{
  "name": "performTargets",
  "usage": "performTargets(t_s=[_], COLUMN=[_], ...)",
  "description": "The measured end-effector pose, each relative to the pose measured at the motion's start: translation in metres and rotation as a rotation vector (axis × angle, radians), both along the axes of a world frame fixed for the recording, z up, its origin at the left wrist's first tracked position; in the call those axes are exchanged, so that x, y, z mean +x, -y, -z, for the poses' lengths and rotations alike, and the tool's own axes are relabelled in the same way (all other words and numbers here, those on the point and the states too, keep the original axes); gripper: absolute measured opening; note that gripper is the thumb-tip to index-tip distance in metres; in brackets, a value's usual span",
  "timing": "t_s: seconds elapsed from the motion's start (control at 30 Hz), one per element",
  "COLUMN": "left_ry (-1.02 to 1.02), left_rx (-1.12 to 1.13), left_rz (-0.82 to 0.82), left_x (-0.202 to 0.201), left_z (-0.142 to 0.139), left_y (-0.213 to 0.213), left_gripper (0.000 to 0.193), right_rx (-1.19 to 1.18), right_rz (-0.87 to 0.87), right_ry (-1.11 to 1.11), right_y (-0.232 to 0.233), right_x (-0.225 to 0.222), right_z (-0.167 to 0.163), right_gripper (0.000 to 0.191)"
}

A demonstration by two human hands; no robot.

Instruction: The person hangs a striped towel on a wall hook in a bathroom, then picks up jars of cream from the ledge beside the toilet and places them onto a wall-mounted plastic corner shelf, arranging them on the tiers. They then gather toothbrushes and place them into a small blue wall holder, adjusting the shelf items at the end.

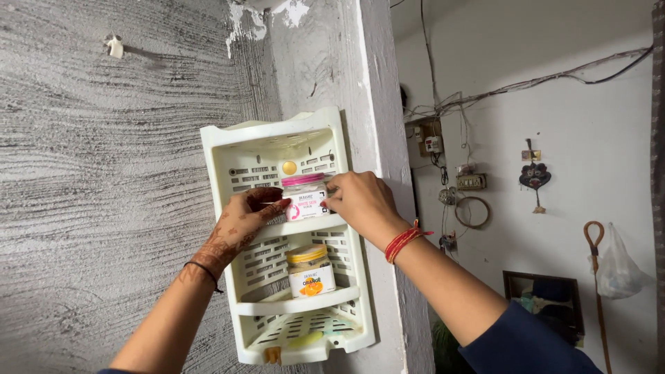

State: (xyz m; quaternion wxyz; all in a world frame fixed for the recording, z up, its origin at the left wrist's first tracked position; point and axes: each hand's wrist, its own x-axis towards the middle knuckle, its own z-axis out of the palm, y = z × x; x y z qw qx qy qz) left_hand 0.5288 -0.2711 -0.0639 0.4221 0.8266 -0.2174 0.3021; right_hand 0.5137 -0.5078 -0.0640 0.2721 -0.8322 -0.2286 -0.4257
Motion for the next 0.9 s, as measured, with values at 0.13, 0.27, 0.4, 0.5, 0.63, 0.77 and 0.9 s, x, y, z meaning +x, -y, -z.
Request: performTargets(t_s=[0.13, 0.27, 0.4, 0.5, 0.63, 0.77, 0.9], left_ry=[0.042, 0.036, 0.041, 0.060, 0.076, 0.065, 0.089], left_rx=[-0.042, -0.057, -0.055, -0.047, -0.062, -0.085, -0.074], left_rz=[0.056, 0.039, 0.044, 0.038, 0.080, 0.089, 0.093], left_x=[-0.002, -0.003, -0.003, -0.002, 0.001, 0.005, 0.008], left_z=[0.003, 0.004, 0.005, 0.006, 0.007, 0.007, 0.007], left_y=[-0.003, -0.004, -0.005, -0.006, -0.006, -0.005, -0.006], left_gripper=[0.052, 0.048, 0.048, 0.046, 0.041, 0.037, 0.034], right_rx=[-0.023, -0.036, -0.022, 0.000, 0.009, 0.019, 0.031], right_rz=[-0.013, -0.031, -0.085, -0.095, -0.081, -0.080, -0.084], right_ry=[0.002, -0.007, 0.011, 0.011, 0.022, 0.051, 0.052], right_y=[0.001, 0.002, 0.004, 0.007, 0.010, 0.012, 0.012], right_x=[0.002, 0.006, 0.009, 0.009, 0.008, 0.008, 0.007], right_z=[-0.001, 0.000, 0.001, 0.002, 0.002, 0.003, 0.003], right_gripper=[0.030, 0.031, 0.032, 0.030, 0.031, 0.032, 0.033])
